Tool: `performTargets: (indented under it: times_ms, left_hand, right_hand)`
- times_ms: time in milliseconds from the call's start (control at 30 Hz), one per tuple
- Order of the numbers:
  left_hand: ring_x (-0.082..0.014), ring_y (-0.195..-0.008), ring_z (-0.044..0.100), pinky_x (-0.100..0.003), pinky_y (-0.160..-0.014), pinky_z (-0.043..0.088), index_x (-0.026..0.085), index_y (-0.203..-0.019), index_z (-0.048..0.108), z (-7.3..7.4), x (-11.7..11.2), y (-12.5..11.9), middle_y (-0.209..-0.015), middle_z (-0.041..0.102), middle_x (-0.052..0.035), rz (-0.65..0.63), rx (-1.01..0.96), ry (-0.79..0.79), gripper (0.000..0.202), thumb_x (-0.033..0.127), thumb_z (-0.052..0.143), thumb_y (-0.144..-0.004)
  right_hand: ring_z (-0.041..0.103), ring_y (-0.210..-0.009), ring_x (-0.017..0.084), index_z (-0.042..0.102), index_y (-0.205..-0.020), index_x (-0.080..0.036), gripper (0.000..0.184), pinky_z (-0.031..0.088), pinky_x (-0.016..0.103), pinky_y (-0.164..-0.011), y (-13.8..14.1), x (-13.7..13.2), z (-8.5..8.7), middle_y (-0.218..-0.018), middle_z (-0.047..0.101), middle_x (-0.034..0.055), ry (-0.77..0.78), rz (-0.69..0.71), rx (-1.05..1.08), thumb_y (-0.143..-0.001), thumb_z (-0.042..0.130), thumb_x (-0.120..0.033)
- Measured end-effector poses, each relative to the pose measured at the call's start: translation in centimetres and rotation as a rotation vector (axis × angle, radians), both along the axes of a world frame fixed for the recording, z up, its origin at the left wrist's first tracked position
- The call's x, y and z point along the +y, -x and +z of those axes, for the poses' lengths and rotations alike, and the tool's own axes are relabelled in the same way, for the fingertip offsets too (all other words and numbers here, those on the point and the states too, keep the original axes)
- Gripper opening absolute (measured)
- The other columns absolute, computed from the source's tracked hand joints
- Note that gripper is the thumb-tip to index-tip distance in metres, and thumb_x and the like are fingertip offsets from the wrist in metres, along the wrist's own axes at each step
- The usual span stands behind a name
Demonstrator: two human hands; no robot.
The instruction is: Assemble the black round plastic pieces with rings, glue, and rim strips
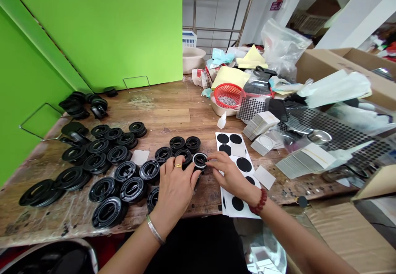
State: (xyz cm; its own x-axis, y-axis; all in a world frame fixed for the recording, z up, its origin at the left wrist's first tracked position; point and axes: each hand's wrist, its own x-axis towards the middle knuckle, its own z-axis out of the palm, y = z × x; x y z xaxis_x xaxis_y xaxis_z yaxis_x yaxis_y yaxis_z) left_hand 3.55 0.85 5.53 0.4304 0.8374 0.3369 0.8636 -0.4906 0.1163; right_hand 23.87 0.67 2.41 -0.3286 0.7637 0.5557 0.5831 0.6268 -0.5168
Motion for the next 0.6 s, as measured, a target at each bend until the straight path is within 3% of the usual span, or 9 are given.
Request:
performTargets:
  times_ms: [100, 167, 267, 367, 467, 600]
  left_hand:
    - [-0.0338, -0.104, 0.052, -0.049, -0.083, 0.047, 0.024, -0.111, 0.076, 0.3, 0.1, -0.3, -0.113, 0.065, -0.0145, -0.026, 0.048, -0.003, 0.027, 0.033, 0.055, -0.098]
    - [-0.0353, -0.106, 0.052, -0.051, -0.084, 0.047, 0.022, -0.111, 0.076, 0.4, 0.1, -0.5, -0.113, 0.065, -0.0154, -0.04, 0.075, -0.01, 0.027, 0.033, 0.056, -0.097]
    - [-0.0365, -0.107, 0.053, -0.052, -0.083, 0.048, 0.021, -0.109, 0.076, 0.4, 0.1, -0.6, -0.114, 0.065, -0.0164, -0.039, 0.078, -0.03, 0.026, 0.034, 0.058, -0.096]
    - [-0.0362, -0.105, 0.053, -0.052, -0.082, 0.05, 0.017, -0.113, 0.074, 0.0, -0.5, -0.9, -0.114, 0.064, -0.018, -0.051, 0.029, -0.088, 0.028, 0.033, 0.059, -0.095]
    - [-0.0349, -0.107, 0.054, -0.052, -0.085, 0.052, 0.016, -0.12, 0.07, -0.9, -2.2, -1.8, -0.115, 0.064, -0.0173, -0.162, -0.065, -0.112, 0.031, 0.031, 0.061, -0.094]
    - [-0.0321, -0.118, 0.055, -0.05, -0.095, 0.054, 0.019, -0.121, 0.066, -3.2, -4.9, -3.4, -0.125, 0.063, -0.0132, -0.38, -0.17, -0.02, 0.029, 0.028, 0.061, -0.093]
  right_hand:
    - [0.049, -0.119, 0.033, 0.069, -0.115, -0.017, 0.043, 0.049, 0.058, -0.1, -0.2, -0.3, -0.3, -0.12, 0.06, 0.0125, -0.019, 0.015, -0.113, -0.085, 0.047, 0.004]
    - [0.05, -0.121, 0.032, 0.069, -0.116, -0.018, 0.04, 0.049, 0.056, -0.102, -1.1, -0.4, -0.4, -0.123, 0.059, 0.0115, -0.002, 0.012, -0.13, -0.088, 0.05, 0.003]
    - [0.056, -0.115, 0.03, 0.068, -0.114, -0.017, 0.031, 0.053, 0.048, -0.101, -4.2, 0.0, -0.8, -0.12, 0.062, 0.0119, 0.041, -0.229, -0.22, -0.092, 0.057, 0.001]
    - [0.055, -0.117, 0.037, 0.065, -0.115, -0.011, 0.026, 0.05, 0.055, -0.101, -8.0, 0.7, -1.5, -0.12, 0.061, 0.0188, 0.078, -0.514, -0.382, -0.091, 0.065, -0.001]
    - [0.054, -0.119, 0.037, 0.062, -0.117, -0.009, 0.031, 0.051, 0.051, -0.101, -10.0, 1.2, -2.0, -0.122, 0.06, 0.0201, 0.116, -0.547, -0.466, -0.091, 0.076, -0.003]
    - [0.061, -0.106, 0.032, 0.063, -0.094, -0.014, 0.019, 0.054, 0.041, -0.095, -9.6, 0.8, -1.3, -0.101, 0.065, 0.0124, 0.144, -0.54, -0.584, -0.094, 0.076, -0.001]
